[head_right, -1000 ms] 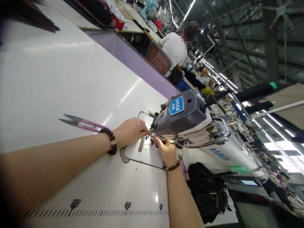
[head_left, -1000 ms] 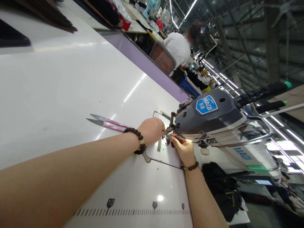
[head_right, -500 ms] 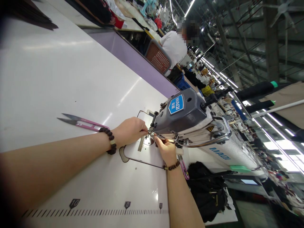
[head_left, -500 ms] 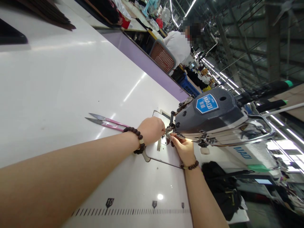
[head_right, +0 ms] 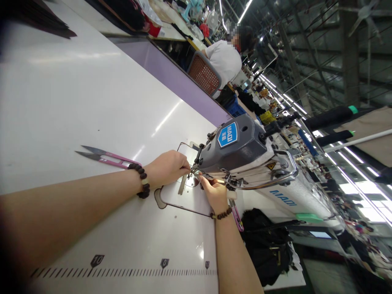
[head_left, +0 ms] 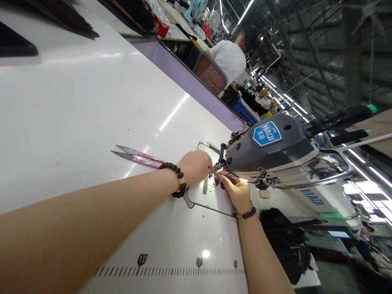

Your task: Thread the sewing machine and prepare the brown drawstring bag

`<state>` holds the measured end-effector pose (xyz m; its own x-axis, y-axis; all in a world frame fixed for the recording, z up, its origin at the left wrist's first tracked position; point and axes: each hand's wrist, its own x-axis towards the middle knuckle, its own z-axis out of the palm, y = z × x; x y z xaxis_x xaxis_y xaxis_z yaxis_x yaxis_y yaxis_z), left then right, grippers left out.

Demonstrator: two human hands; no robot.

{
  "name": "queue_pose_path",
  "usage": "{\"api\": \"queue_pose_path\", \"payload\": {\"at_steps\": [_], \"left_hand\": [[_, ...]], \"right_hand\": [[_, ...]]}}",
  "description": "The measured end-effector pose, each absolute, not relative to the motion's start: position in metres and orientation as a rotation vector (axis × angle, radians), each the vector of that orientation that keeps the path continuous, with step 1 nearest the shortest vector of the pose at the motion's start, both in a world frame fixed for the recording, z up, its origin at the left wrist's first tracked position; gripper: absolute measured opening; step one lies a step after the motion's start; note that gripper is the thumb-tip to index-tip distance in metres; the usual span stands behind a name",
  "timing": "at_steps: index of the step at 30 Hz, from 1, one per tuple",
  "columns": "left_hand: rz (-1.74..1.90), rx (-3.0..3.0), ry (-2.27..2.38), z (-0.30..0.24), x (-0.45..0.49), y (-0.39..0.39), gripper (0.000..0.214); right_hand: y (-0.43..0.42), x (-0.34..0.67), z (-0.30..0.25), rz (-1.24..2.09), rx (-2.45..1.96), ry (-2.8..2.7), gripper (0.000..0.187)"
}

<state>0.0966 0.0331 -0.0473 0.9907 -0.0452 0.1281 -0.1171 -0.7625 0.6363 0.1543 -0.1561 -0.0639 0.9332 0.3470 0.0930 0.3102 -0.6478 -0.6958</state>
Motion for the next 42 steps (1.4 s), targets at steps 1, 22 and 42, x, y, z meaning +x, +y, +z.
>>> {"api": "queue_pose_path", "payload": {"at_steps": [1, 22, 42], "left_hand": [[0.137, 2.438, -0.113, -0.048, 0.097, 0.033, 0.023], [0.162, 2.548, -0.151, -0.046, 0.096, 0.028, 0.024], [0.148, 2.591, -0.17, -0.046, 0.095, 0.028, 0.023]], "right_hand": [[-0.156, 0.154, -0.064, 0.061, -2.32, -0.463, 0.04], [-0.148, 0.146, -0.057, 0.008, -2.307, -0.501, 0.035], [-0.145, 0.146, -0.062, 0.014, -2.264, -0.589, 0.03]]}}
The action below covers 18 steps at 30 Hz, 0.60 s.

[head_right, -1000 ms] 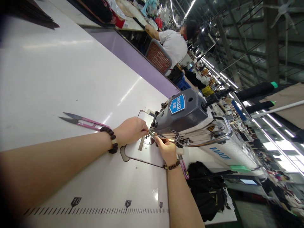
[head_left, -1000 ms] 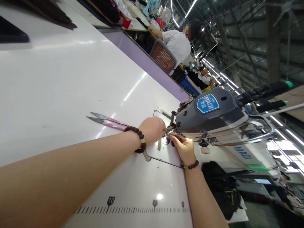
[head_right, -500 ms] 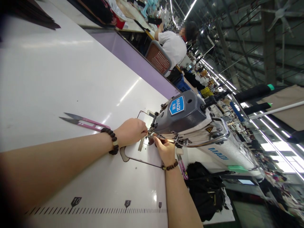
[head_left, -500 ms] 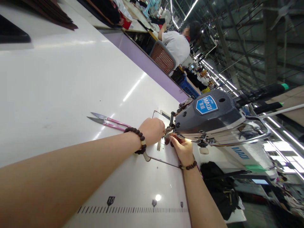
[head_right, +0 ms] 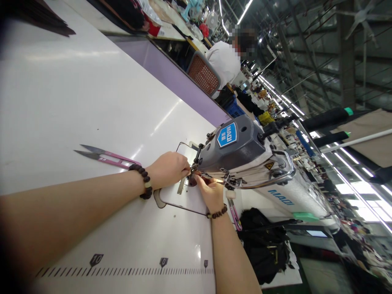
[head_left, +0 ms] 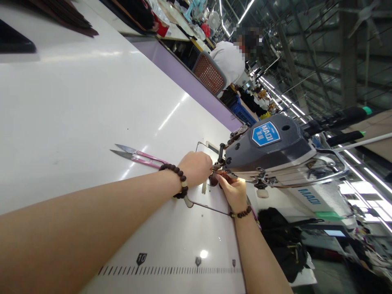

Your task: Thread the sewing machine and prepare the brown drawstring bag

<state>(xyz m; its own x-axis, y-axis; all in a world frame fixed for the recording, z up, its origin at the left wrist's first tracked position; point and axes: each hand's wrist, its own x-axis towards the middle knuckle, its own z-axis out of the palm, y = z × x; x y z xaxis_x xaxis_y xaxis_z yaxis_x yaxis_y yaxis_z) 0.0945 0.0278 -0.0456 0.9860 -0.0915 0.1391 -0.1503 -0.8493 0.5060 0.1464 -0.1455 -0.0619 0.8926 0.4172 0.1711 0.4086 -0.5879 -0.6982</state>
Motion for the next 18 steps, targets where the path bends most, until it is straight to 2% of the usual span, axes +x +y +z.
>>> {"api": "queue_pose_path", "payload": {"at_steps": [13, 18], "left_hand": [[0.167, 2.574, -0.166, -0.046, 0.095, 0.029, 0.023], [0.21, 2.583, -0.244, -0.047, 0.094, 0.029, 0.022]], "right_hand": [[-0.143, 0.149, -0.063, 0.026, -2.305, -0.645, 0.028], [-0.153, 0.153, -0.061, -0.039, -2.378, -0.499, 0.038]]}}
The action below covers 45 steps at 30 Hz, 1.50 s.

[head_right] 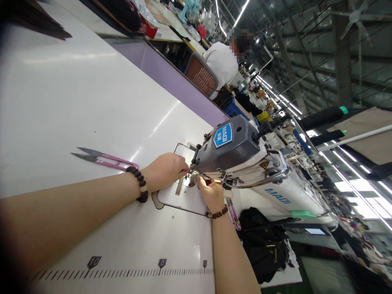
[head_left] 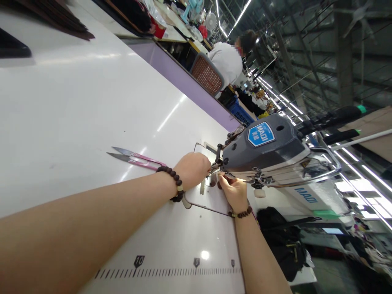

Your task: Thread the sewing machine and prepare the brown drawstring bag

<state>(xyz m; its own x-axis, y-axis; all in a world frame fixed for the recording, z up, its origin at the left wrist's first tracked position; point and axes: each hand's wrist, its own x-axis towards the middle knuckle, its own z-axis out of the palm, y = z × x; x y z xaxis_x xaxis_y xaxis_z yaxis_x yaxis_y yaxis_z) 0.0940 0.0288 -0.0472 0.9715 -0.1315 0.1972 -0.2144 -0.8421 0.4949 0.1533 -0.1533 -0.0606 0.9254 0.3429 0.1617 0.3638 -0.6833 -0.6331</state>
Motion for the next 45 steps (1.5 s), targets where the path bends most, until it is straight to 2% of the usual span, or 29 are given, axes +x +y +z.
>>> {"api": "queue_pose_path", "payload": {"at_steps": [5, 12, 15, 18, 19, 23, 25, 30, 32, 34, 35, 38, 43, 45], "left_hand": [[0.249, 2.548, -0.302, -0.045, 0.09, 0.029, 0.022], [0.259, 2.505, -0.371, -0.042, 0.087, 0.028, 0.019], [0.27, 2.443, -0.402, -0.035, 0.084, 0.028, 0.019], [0.247, 2.414, -0.342, -0.01, 0.076, 0.032, 0.018], [0.219, 2.44, -0.307, 0.002, 0.071, 0.034, 0.018], [0.158, 2.605, -0.223, 0.048, 0.034, 0.048, 0.025], [0.191, 2.632, -0.214, 0.053, 0.006, 0.057, 0.029], [0.414, 2.569, -0.067, 0.001, -0.075, 0.093, 0.032], [0.513, 2.525, 0.124, -0.025, -0.105, 0.107, 0.029], [0.705, 2.436, 0.36, -0.044, -0.128, 0.114, 0.024], [0.748, 2.442, 0.423, -0.05, -0.136, 0.115, 0.025], [0.812, 2.484, 0.521, -0.059, -0.142, 0.109, 0.03], [0.809, 2.499, 0.558, -0.056, -0.137, 0.092, 0.036], [0.803, 2.459, 0.566, -0.054, -0.138, 0.091, 0.036]], "right_hand": [[-0.167, 0.156, -0.053, 0.14, -2.267, -0.537, 0.033], [-0.173, 0.154, -0.053, 0.44, -2.1, -0.783, 0.04], [-0.173, 0.153, -0.043, 0.517, -2.179, -0.909, 0.029], [-0.179, 0.152, -0.027, 0.426, -2.413, -0.95, 0.005], [-0.182, 0.151, -0.021, 0.379, -2.498, -0.944, 0.004], [-0.2, 0.142, -0.007, 0.316, -2.709, -0.936, 0.013], [-0.21, 0.135, -0.006, 0.298, -2.752, -0.93, 0.014], [-0.235, 0.097, -0.015, 0.076, -2.737, -0.837, 0.015], [-0.247, 0.075, -0.028, -0.039, -2.671, -0.783, 0.024], [-0.259, 0.058, -0.049, -0.179, -2.589, -0.708, 0.022], [-0.263, 0.052, -0.061, -0.166, -2.545, -0.73, 0.028], [-0.272, 0.046, -0.088, -0.232, -2.442, -0.751, 0.036], [-0.278, 0.051, -0.093, -0.216, -2.409, -0.682, 0.034], [-0.278, 0.055, -0.098, -0.32, -2.369, -0.686, 0.032]]}}
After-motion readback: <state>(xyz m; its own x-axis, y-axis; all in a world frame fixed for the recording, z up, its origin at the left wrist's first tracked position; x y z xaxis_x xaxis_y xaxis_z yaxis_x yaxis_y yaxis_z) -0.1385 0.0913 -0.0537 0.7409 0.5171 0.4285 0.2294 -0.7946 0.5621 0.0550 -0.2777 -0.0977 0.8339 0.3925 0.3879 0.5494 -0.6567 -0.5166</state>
